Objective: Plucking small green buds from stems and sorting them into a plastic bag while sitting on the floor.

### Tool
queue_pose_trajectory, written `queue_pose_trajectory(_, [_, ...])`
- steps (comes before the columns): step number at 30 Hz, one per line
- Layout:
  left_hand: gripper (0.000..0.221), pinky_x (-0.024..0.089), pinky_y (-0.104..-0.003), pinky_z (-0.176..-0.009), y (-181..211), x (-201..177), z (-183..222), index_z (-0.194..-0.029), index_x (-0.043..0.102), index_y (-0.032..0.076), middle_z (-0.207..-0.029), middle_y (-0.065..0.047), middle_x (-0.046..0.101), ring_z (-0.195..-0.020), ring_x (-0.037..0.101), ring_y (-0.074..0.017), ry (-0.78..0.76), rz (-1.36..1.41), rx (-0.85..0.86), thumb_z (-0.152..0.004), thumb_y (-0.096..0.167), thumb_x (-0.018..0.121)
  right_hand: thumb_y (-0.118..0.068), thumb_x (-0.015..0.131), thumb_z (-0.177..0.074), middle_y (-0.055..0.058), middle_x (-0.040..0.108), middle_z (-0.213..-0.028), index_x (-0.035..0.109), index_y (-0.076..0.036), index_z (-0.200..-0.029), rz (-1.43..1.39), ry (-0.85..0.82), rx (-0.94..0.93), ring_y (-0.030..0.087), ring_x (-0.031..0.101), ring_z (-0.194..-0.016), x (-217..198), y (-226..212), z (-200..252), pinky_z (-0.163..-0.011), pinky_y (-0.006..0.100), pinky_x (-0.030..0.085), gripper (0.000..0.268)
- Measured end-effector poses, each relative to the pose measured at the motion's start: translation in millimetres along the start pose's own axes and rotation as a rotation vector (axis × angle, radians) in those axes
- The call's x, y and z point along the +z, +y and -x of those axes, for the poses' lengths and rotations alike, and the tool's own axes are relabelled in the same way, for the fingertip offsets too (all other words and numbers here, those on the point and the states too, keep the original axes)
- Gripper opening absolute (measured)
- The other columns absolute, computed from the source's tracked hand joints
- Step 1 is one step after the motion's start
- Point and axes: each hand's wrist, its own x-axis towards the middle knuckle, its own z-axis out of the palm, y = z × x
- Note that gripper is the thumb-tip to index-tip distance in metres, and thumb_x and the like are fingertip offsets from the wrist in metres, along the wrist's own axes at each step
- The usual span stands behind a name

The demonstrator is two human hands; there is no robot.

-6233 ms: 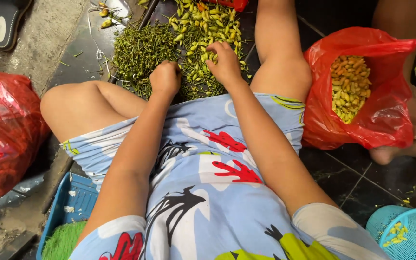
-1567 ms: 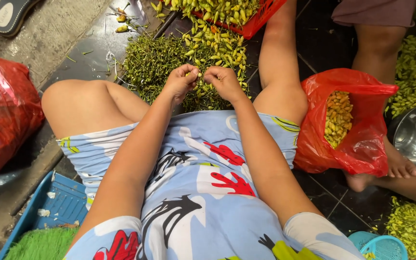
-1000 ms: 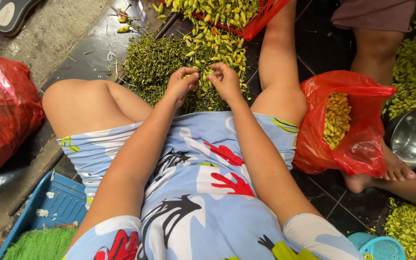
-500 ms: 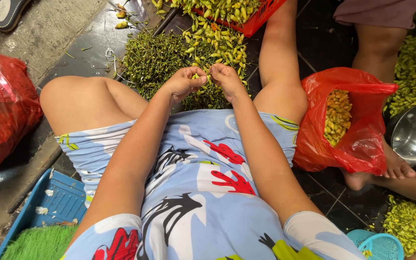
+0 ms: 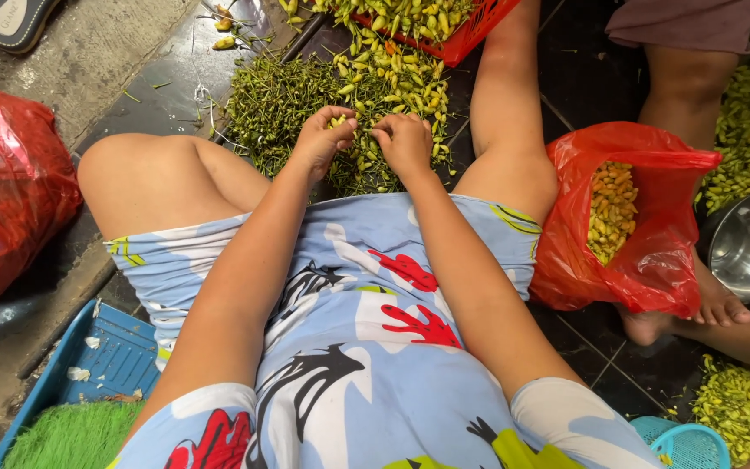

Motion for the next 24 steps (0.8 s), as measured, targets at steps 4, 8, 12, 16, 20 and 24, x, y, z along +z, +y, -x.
queue_pose_trajectory(4, [0.036,0.057,-0.015,-0.059,7,5,8,-0.114,0.070,0.002,-0.090,-0.002,0.065,-0.075,0.068,-0.0075,-0.042,-0.196,0.080,-0.084,0.008,0.088,-0.023,0.076,-0.095,-0.002,0.068,-0.078,0.073,-0.019,-0.090,-0.192,0.080,-0.049,0.019,0.060,-0.081,-15,-23,7,-0.085,0.038,0.044,0.008])
queue_pose_trajectory(8, [0.023,0.051,-0.016,-0.049,0,8,-1,-0.104,0.072,0.001,-0.078,-0.004,0.064,-0.064,0.064,-0.0075,-0.115,-0.215,0.111,-0.087,0.007,0.087,-0.019,0.068,-0.101,-0.002,0.066,-0.077,0.070,-0.018,-0.087,-0.450,0.197,-0.076,0.015,0.058,-0.074,-22,-44,11,-0.080,0.031,0.045,0.015])
queue_pose_trajectory(12, [0.013,0.046,-0.014,-0.045,17,11,9,-0.097,0.073,0.000,-0.072,-0.005,0.066,-0.055,0.060,-0.0055,-0.152,-0.236,0.063,-0.092,0.008,0.081,-0.014,0.068,-0.102,-0.001,0.066,-0.073,0.073,-0.014,-0.085,-0.679,0.210,-0.076,0.010,0.054,-0.068,-26,-54,9,-0.072,0.026,0.045,0.017])
queue_pose_trajectory(16, [0.012,0.043,-0.015,-0.045,32,7,20,-0.095,0.072,0.000,-0.072,-0.005,0.063,-0.056,0.058,-0.0050,-0.213,-0.265,0.007,-0.092,0.008,0.080,-0.011,0.070,-0.100,-0.003,0.061,-0.071,0.075,-0.010,-0.088,-0.815,0.072,0.006,0.006,0.048,-0.071,-6,-31,8,-0.071,0.023,0.043,0.013])
queue_pose_trajectory(20, [0.011,0.045,-0.013,-0.048,39,6,21,-0.095,0.072,0.001,-0.072,-0.005,0.067,-0.057,0.057,-0.0034,-0.274,-0.402,-0.052,-0.089,0.006,0.079,-0.013,0.066,-0.101,-0.008,0.057,-0.073,0.073,-0.011,-0.090,-1.023,0.028,0.204,0.004,0.047,-0.073,13,-17,10,-0.073,0.019,0.042,0.013])
queue_pose_trajectory(24, [0.020,0.048,-0.018,-0.047,61,10,34,-0.107,0.072,-0.004,-0.078,-0.009,0.066,-0.057,0.057,-0.0072,-0.225,-0.371,-0.058,-0.092,0.008,0.079,-0.014,0.064,-0.102,-0.004,0.062,-0.078,0.072,-0.012,-0.097,-0.963,0.246,0.316,0.005,0.051,-0.077,0,-6,2,-0.075,0.021,0.042,0.010])
